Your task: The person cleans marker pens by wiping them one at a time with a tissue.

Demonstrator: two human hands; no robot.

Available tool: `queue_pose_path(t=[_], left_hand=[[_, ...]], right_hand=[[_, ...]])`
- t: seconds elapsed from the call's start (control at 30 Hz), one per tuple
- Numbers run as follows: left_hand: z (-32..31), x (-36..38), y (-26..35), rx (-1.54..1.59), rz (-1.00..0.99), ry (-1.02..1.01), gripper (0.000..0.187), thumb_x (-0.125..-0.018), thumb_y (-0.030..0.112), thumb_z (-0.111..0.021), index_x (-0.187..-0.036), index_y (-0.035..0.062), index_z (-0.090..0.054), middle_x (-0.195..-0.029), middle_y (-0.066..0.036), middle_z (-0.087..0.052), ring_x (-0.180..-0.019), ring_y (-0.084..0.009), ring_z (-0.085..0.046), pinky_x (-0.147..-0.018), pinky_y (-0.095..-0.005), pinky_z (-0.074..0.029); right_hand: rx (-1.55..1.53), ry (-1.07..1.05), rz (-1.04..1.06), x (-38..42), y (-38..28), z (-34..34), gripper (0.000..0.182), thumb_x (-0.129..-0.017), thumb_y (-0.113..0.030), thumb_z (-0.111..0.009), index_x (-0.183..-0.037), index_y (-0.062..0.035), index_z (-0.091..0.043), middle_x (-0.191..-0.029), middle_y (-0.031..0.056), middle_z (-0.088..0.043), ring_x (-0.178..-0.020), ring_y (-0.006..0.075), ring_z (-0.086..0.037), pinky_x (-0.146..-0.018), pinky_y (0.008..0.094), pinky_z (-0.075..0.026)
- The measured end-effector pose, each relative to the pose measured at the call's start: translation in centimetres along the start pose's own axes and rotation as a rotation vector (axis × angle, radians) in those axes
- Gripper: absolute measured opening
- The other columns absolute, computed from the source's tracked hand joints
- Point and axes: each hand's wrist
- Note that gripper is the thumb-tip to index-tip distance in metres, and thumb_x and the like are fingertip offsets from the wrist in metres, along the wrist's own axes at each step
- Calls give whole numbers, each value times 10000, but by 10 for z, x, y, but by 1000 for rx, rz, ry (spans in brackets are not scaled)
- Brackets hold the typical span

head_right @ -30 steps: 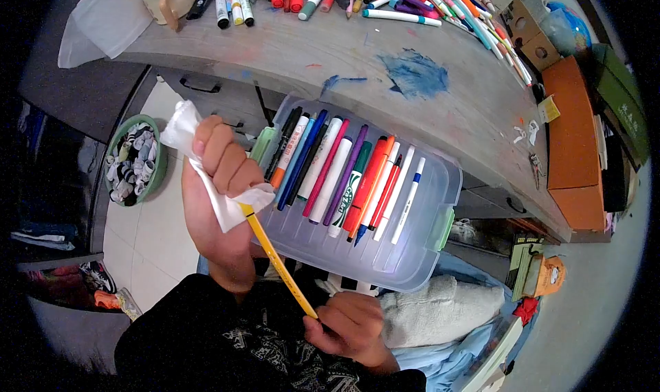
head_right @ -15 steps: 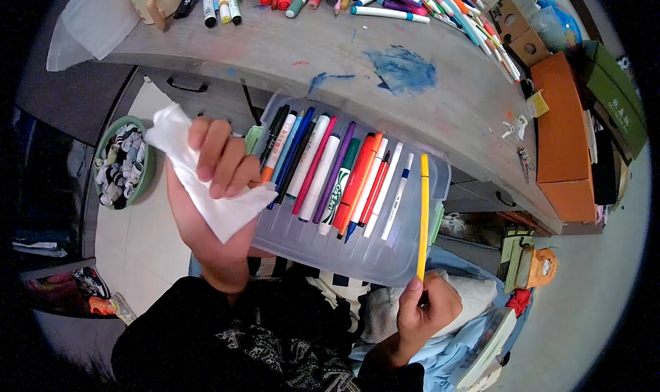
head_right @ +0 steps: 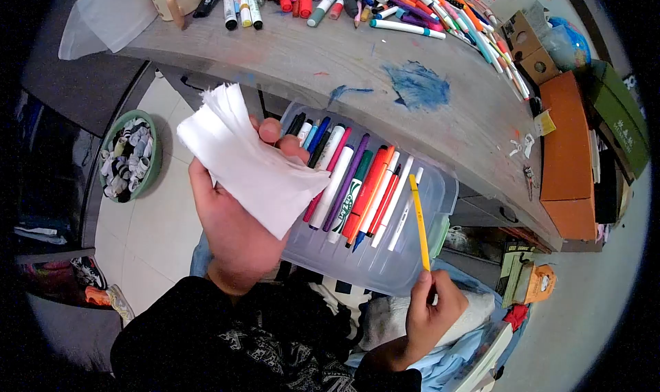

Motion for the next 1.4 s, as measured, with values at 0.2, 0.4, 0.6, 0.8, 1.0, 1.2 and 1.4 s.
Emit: queue_pose_path(t=[0.2,0.4,0.6,0.8,1.0,1.2,1.4], left_hand=[[3,-1,-3,12,37,7,499,-972,464,-205,-1135,88,-490,-1041,-61,-504,-1005,-266,-496,-919,-466,-433],[11,-4,-4,69,35,-94,645,-948,480,-153,-1285,31,-470,-1182,-159,-571,-1100,-277,-549,-984,-412,-414],[4,-5,-3,81,71,-102,690,-962,531,-163,-1426,56,-349,-1476,-141,-385,-1303,-308,-426,-1122,-446,-304],[-1,-4,-3,38,86,-74,707,-952,546,-199,-1433,44,-328,-1475,-166,-375,-1308,-335,-415,-1138,-450,-278],[-6,-4,-5,33,77,-12,681,-960,539,-193,-1391,50,-387,-1418,-187,-446,-1237,-296,-485,-1047,-374,-364],[-3,-2,-4,-11,63,-40,681,-959,534,-253,-1413,38,-360,-1454,-198,-394,-1271,-348,-459,-1101,-449,-333],[-1,0,-4,52,46,-47,641,-976,506,-238,-1395,40,-374,-1456,-193,-392,-1244,-336,-480,-1080,-443,-354]], right_hand=[[11,-176,-50,-10,-11,-3,238,-895,-121,-652,-747,31,-543,-541,69,-482,-472,104,-409,-450,264,-307],[-38,-181,-28,-14,-12,-5,130,-886,-82,-643,-839,31,-600,-625,94,-565,-504,124,-486,-475,264,-372],[-22,-179,13,-14,-13,-10,89,-868,-54,-640,-870,32,-615,-652,108,-571,-517,144,-499,-493,275,-389],[-20,-173,-23,-14,-13,-9,98,-861,-61,-647,-880,33,-623,-665,114,-570,-520,161,-511,-504,286,-403],[59,-158,174,-34,-30,7,97,-830,-49,-654,-882,26,-621,-656,119,-543,-519,196,-524,-510,300,-408],[204,-236,431,-84,-57,31,110,-824,-76,-659,-870,10,-608,-685,135,-559,-540,243,-541,-519,344,-416],[369,-331,522,-177,-56,24,143,-878,-142,-626,-912,-3,-620,-756,175,-602,-601,288,-598,-577,381,-451]])
Point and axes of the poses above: each hand's wrist, its own x-axis away from the middle knuckle, its own z-axis out of the back of the hand, y = z × x
